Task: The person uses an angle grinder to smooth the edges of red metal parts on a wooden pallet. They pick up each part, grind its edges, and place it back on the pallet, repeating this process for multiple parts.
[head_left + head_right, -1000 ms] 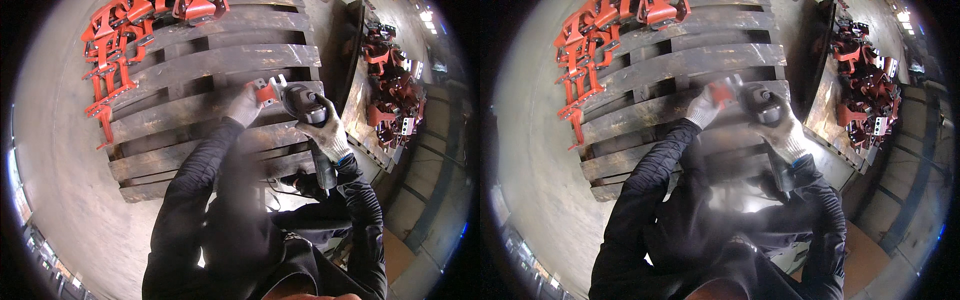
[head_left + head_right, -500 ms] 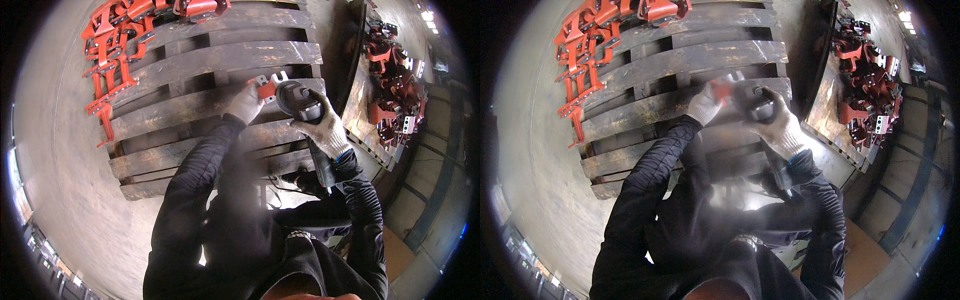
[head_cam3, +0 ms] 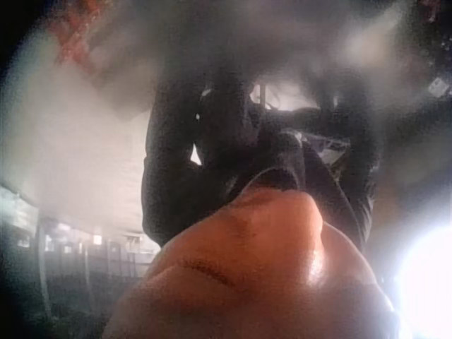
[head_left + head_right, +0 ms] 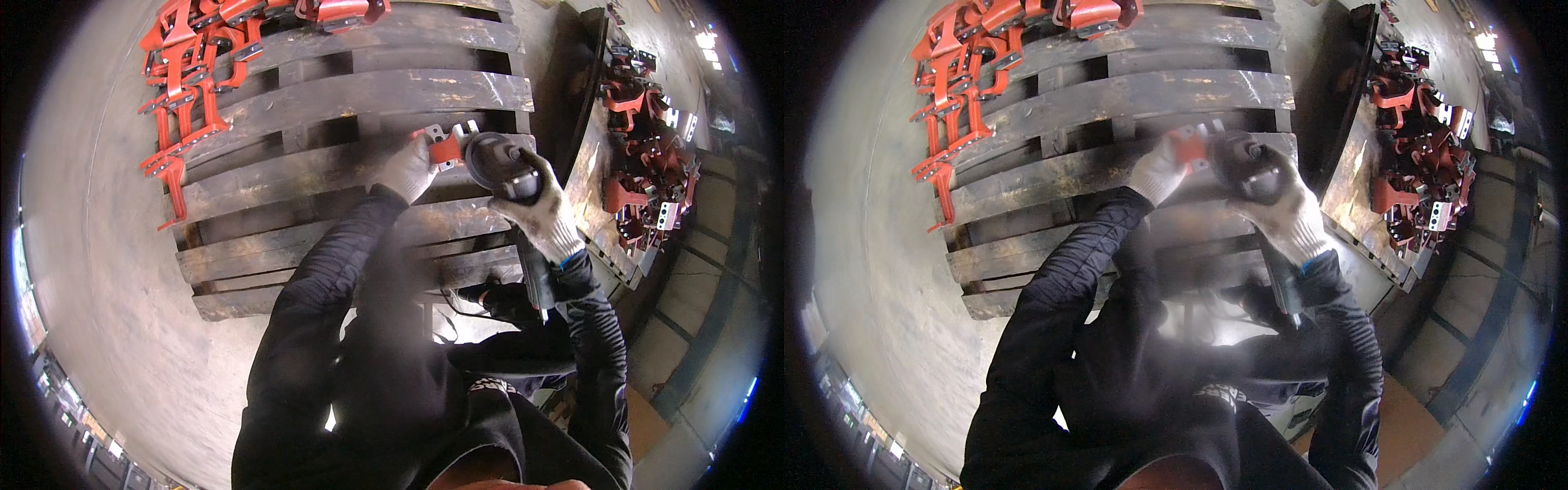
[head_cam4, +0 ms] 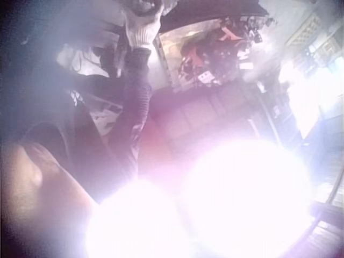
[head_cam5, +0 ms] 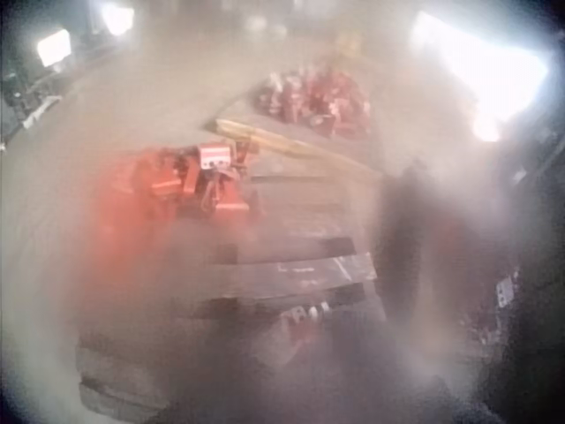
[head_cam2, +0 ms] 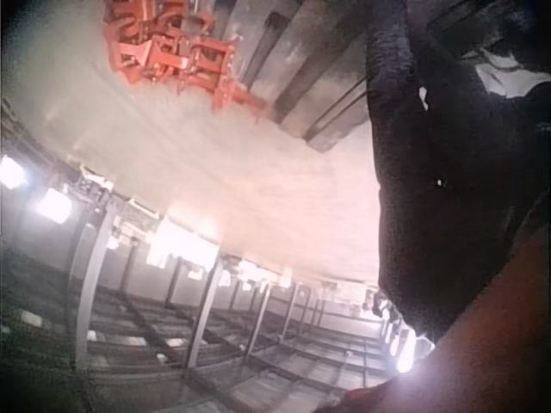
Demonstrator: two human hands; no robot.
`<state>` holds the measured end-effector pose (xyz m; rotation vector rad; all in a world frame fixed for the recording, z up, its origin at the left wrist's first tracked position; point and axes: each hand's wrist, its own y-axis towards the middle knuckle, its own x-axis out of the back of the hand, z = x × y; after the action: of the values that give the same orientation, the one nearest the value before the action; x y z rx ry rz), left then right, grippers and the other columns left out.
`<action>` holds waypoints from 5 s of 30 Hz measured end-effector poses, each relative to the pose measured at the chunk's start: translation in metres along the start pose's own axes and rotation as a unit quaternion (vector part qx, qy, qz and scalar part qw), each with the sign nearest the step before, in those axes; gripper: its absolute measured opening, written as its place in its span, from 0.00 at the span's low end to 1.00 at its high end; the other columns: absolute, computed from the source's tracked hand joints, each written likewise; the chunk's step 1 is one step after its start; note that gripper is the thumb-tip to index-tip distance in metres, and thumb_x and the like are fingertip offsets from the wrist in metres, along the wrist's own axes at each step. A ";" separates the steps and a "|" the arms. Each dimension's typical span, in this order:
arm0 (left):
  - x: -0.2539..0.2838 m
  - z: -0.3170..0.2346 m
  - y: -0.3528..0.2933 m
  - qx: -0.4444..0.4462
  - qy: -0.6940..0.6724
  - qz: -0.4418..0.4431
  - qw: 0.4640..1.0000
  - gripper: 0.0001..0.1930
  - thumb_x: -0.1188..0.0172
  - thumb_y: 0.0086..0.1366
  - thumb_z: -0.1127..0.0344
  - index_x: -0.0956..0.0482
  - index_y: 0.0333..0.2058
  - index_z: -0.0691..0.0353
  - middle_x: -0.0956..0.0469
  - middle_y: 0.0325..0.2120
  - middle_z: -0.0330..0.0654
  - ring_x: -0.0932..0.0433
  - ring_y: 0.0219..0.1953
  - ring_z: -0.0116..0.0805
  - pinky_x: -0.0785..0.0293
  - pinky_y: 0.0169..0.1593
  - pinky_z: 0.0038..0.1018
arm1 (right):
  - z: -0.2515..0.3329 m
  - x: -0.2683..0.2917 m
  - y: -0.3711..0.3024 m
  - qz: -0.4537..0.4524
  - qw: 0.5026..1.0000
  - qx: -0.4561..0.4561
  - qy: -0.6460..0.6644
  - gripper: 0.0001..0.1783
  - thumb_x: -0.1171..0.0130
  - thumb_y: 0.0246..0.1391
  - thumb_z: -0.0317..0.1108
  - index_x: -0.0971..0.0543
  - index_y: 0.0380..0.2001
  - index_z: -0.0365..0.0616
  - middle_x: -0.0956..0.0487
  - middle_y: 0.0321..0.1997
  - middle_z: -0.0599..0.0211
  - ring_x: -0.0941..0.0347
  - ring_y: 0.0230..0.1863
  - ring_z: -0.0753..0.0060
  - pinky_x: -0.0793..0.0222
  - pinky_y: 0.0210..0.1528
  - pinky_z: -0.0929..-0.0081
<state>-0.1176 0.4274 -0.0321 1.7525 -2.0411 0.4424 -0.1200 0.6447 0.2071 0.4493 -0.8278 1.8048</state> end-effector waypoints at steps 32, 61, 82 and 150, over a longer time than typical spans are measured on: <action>0.022 -0.030 0.001 0.114 -0.054 0.069 0.990 0.24 0.70 0.83 0.49 0.31 0.59 0.58 0.27 0.52 0.42 0.26 0.51 0.38 0.24 0.57 0.30 | -0.009 0.010 0.018 -0.016 0.996 -0.036 0.076 0.47 0.18 0.41 0.37 0.30 0.64 0.40 0.19 0.57 0.56 0.21 0.57 0.66 0.28 0.62 0.68; 0.050 -0.035 -0.021 0.233 -0.105 -0.074 0.964 0.29 0.48 0.75 0.50 0.34 0.62 0.69 0.19 0.27 0.60 0.19 0.29 0.63 0.24 0.37 0.47 | -0.025 -0.015 0.016 -0.051 0.946 -0.128 0.294 0.51 0.21 0.46 0.32 0.39 0.71 0.43 0.20 0.54 0.55 0.19 0.46 0.68 0.19 0.47 0.72; 0.049 -0.029 -0.045 0.405 -0.510 0.032 0.758 0.18 0.40 0.73 0.53 0.19 0.49 0.61 0.15 0.40 0.47 0.16 0.40 0.37 0.20 0.44 0.33 | -0.076 -0.048 0.043 0.030 0.982 -0.004 0.189 0.49 0.23 0.51 0.29 0.41 0.71 0.43 0.17 0.49 0.55 0.19 0.44 0.71 0.20 0.49 0.73; 0.089 0.010 0.029 0.347 0.038 -0.137 0.927 0.17 0.47 0.70 0.60 0.25 0.49 0.67 0.19 0.41 0.62 0.19 0.46 0.62 0.24 0.48 0.46 | -0.026 -0.065 0.013 -0.051 0.990 0.122 0.051 0.51 0.19 0.43 0.41 0.33 0.69 0.47 0.18 0.58 0.49 0.17 0.55 0.58 0.20 0.56 0.66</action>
<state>-0.1586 0.3506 0.0050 2.3193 -1.6434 1.2289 -0.1051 0.6176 0.1428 0.5427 -0.5062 1.8240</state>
